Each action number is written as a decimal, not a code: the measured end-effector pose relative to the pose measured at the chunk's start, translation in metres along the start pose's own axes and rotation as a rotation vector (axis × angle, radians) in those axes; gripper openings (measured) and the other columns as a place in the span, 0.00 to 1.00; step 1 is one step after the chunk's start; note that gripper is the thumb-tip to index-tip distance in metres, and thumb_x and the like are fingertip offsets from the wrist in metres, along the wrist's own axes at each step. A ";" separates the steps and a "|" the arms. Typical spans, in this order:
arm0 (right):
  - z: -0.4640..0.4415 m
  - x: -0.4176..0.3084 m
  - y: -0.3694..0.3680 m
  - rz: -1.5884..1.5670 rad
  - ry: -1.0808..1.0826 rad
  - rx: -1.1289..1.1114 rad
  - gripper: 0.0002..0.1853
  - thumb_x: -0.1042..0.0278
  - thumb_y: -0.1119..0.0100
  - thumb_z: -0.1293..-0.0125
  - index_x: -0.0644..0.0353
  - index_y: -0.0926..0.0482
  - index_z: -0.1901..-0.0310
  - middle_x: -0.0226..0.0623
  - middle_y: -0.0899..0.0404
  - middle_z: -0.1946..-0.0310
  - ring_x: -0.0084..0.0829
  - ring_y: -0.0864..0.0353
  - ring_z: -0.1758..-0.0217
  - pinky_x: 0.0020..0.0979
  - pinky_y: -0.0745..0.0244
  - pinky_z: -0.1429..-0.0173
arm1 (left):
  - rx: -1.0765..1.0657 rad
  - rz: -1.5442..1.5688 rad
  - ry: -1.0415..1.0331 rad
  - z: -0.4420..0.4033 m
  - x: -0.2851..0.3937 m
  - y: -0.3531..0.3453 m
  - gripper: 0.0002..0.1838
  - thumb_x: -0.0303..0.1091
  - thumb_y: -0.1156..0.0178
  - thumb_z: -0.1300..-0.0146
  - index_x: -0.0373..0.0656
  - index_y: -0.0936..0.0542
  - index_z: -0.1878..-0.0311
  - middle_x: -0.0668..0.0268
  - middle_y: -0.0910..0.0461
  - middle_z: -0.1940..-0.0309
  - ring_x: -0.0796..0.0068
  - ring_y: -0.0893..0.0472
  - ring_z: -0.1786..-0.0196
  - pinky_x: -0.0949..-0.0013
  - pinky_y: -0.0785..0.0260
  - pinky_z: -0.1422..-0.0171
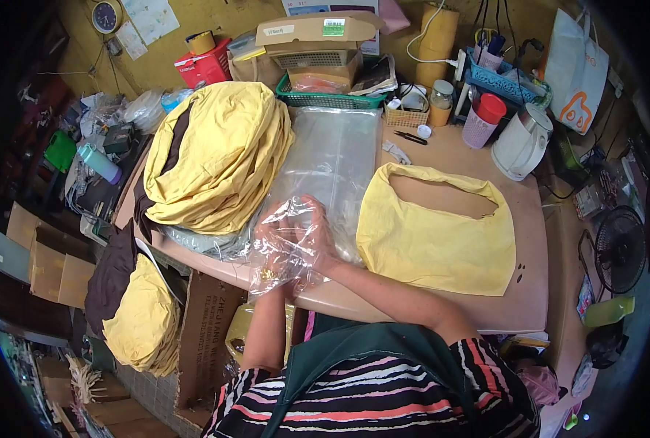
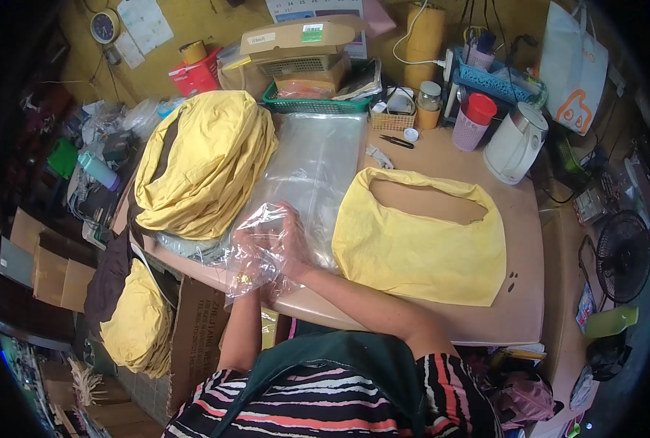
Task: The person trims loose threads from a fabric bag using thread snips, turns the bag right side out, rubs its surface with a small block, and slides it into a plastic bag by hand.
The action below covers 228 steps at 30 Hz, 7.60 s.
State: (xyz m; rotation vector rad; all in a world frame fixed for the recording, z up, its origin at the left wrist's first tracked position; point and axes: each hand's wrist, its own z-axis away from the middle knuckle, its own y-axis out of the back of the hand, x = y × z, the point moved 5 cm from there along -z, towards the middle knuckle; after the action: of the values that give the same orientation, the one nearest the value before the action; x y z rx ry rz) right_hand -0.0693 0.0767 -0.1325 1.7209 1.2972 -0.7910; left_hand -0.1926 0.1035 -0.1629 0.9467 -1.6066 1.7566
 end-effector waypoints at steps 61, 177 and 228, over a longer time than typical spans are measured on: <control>0.004 -0.005 -0.029 0.601 -0.193 -1.075 0.27 0.43 0.60 0.28 0.39 0.34 0.30 0.37 0.52 0.24 0.42 0.59 0.21 0.64 0.64 0.26 | 0.635 -1.084 -0.977 0.198 0.367 0.085 0.13 0.30 0.49 0.32 0.32 0.23 0.50 0.56 0.18 0.58 0.64 0.19 0.59 0.62 0.27 0.51; 0.089 -0.047 0.232 -0.016 -0.138 0.344 0.05 0.76 0.41 0.33 0.62 0.26 0.67 0.29 0.26 0.77 0.21 0.29 0.75 0.25 0.33 0.69 | -0.810 -0.476 0.486 0.131 -0.058 -0.186 0.10 0.36 0.38 0.32 0.43 0.25 0.68 0.77 0.28 0.77 0.88 0.30 0.71 0.78 0.36 0.63; 0.125 -0.005 0.363 -0.835 -0.425 0.141 0.09 0.61 0.49 0.30 0.52 0.23 0.54 0.32 0.21 0.63 0.24 0.21 0.60 0.28 0.25 0.61 | -0.670 0.179 0.338 0.044 0.067 -0.175 0.13 0.44 0.47 0.27 0.45 0.26 0.61 0.74 0.31 0.75 0.84 0.31 0.72 0.78 0.40 0.69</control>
State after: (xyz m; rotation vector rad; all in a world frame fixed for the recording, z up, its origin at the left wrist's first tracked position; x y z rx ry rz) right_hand 0.2777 -0.0837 -0.1003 0.9689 1.6686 -1.6464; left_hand -0.0867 0.0765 -0.0046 0.1857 -1.8914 1.2412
